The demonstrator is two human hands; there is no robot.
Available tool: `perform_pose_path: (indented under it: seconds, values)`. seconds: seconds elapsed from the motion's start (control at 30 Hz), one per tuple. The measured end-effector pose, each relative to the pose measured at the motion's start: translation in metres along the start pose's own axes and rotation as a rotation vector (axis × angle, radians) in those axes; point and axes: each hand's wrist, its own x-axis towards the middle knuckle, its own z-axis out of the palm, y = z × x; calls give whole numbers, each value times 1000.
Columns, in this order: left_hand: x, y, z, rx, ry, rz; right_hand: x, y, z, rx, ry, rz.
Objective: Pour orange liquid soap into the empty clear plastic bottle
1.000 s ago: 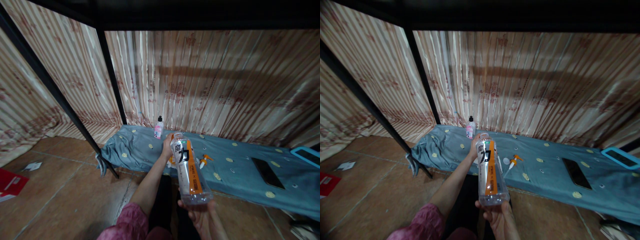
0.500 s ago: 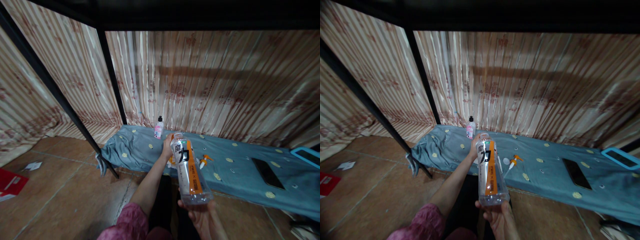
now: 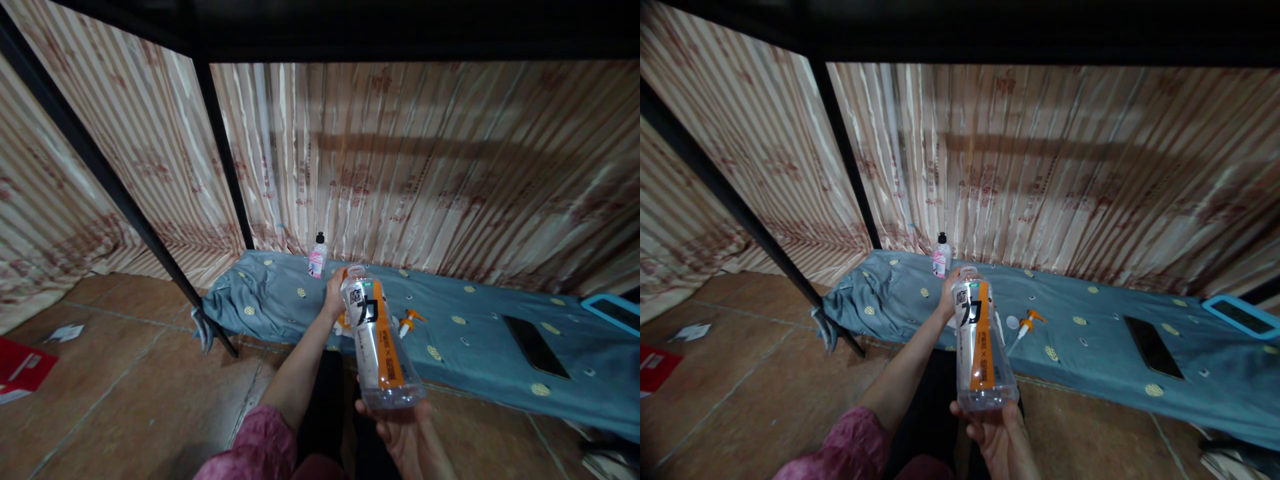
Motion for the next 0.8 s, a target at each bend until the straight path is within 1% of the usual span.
perform_pose_path:
  seconds: [0.13,0.3,0.5,0.8]
  values:
    - [0,-2,1,25,-1,-2,0,0,1,0,0,-2]
    - [-1,-5,2,-28,6,-10,0,-1,1,11,2,6]
    - [-1,-3,2,-10,14,-5,1,0,1,15,11,-5]
    - [0,-2,0,14,10,11,2,1,-3,15,-12,4]
